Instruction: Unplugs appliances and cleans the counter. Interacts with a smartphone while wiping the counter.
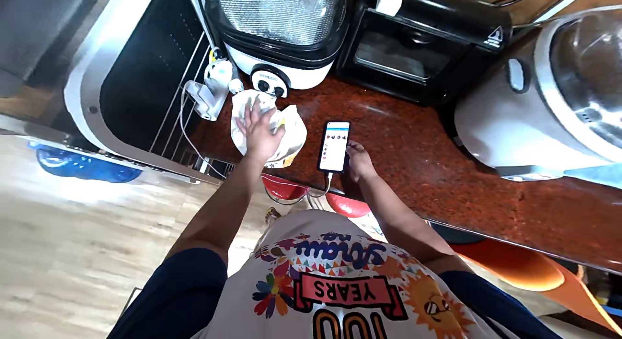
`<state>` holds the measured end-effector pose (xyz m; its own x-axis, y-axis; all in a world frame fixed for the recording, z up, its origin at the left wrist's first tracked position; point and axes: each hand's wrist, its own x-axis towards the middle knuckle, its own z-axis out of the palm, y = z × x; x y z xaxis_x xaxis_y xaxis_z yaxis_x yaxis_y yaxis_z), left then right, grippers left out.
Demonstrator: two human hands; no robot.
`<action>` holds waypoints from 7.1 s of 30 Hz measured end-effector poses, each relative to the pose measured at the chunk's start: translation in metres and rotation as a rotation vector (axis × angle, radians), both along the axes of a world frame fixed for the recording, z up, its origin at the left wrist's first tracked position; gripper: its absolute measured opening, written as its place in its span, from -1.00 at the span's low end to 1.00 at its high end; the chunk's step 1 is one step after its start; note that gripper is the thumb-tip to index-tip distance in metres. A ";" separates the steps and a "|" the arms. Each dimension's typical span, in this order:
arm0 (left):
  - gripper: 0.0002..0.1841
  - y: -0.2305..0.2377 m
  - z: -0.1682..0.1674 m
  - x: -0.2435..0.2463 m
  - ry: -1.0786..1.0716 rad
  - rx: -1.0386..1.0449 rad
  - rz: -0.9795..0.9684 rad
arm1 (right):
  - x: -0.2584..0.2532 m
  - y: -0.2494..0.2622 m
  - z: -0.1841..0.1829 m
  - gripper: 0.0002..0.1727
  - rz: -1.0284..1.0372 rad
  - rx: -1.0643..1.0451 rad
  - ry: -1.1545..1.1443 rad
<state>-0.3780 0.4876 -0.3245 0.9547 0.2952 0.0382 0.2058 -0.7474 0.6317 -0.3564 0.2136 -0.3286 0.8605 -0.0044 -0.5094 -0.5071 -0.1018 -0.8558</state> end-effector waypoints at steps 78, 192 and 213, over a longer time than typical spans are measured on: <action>-0.61 -0.050 -0.035 -0.023 -0.018 0.280 -0.760 | -0.042 -0.099 0.072 -0.48 -0.235 0.571 -0.175; -0.64 -0.083 -0.040 -0.021 -0.013 0.378 -0.540 | -0.048 -0.134 0.050 0.10 -0.093 0.636 -0.356; -0.50 -0.195 0.065 -0.005 0.346 -0.585 -0.589 | -0.049 -0.119 0.050 -0.08 -0.077 0.716 -0.344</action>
